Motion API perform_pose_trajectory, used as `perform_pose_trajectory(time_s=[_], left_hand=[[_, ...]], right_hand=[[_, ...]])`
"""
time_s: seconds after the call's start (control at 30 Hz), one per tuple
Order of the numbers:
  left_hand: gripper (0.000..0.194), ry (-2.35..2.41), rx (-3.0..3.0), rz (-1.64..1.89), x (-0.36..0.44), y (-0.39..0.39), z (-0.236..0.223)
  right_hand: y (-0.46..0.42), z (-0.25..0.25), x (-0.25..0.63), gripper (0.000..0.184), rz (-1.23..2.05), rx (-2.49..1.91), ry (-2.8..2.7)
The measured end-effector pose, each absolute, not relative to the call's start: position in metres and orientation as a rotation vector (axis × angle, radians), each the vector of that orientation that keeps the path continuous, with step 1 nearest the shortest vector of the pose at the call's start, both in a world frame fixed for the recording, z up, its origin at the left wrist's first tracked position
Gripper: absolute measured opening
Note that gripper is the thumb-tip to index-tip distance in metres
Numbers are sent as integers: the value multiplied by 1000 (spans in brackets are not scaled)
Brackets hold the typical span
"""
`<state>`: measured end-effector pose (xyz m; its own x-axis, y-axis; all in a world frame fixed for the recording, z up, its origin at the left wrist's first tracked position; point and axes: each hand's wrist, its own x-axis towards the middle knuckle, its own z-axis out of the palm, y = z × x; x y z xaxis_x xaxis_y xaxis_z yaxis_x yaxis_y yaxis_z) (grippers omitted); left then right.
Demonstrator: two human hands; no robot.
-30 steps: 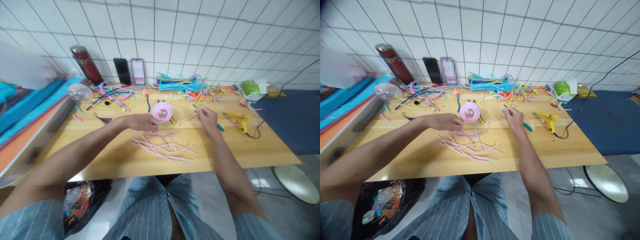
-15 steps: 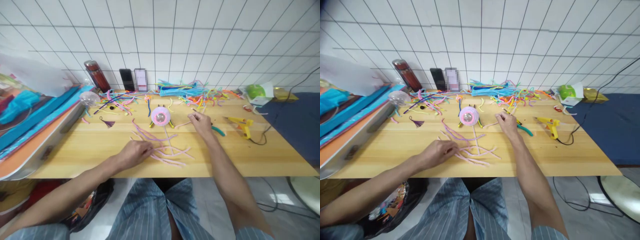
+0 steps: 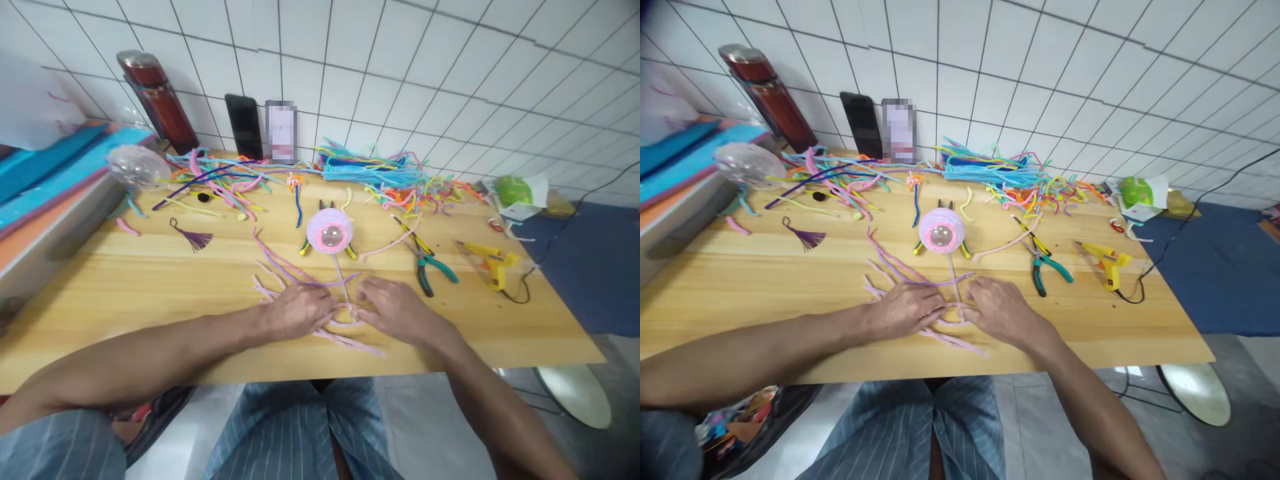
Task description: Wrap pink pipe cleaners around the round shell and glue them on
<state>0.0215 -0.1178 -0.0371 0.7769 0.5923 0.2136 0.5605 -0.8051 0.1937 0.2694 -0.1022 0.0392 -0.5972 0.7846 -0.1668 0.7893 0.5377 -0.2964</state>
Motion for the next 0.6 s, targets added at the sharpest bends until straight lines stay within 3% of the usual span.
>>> perform_pose_trajectory(time_s=[0.2,0.6], left_hand=[[32,908,2758,516,20,-116,-37],[15,970,2735,320,23,-118,-28]], right_hand=[[-105,24,263,13,-534,1250,2684],[-101,50,298,31,-27,1171,2913]])
